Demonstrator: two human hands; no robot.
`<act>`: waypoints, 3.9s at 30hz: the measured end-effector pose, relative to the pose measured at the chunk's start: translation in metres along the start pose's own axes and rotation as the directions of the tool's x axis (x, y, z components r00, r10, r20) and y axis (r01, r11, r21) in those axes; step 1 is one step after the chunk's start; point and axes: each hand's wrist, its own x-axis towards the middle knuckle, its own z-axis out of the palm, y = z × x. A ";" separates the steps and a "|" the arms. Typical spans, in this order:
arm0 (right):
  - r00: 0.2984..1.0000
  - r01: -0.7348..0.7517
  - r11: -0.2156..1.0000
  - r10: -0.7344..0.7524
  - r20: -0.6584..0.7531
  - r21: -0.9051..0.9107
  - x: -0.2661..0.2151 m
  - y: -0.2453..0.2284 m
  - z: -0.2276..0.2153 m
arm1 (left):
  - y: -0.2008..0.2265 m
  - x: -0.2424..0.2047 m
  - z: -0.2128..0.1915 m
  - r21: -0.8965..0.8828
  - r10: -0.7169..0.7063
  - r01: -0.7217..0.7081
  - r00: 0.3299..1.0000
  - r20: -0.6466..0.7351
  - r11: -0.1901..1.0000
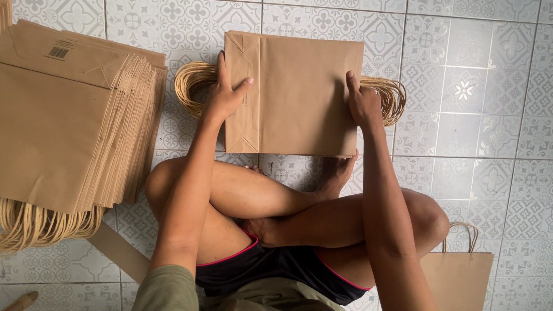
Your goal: Shaping flat paper bags by opening them and folding the bottom to create a base.
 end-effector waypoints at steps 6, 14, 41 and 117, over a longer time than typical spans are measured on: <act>0.999 -0.029 0.999 0.028 0.035 0.015 0.004 0.000 0.006 | -0.004 0.000 -0.002 0.226 -0.022 -0.007 0.992 0.125 0.974; 0.999 0.014 0.999 -0.012 -0.035 0.050 -0.013 -0.015 0.005 | 0.012 -0.007 -0.004 0.278 -0.099 0.066 0.989 0.108 0.958; 0.399 0.908 0.405 -0.914 0.073 0.110 -0.086 -0.348 0.160 | -0.167 -0.358 -0.250 0.606 0.459 0.221 0.473 -0.752 0.764; 0.475 -0.523 0.129 -0.777 0.414 0.843 -0.271 0.030 0.095 | -0.111 -0.417 -0.198 -0.367 0.548 -0.889 0.458 -0.700 0.275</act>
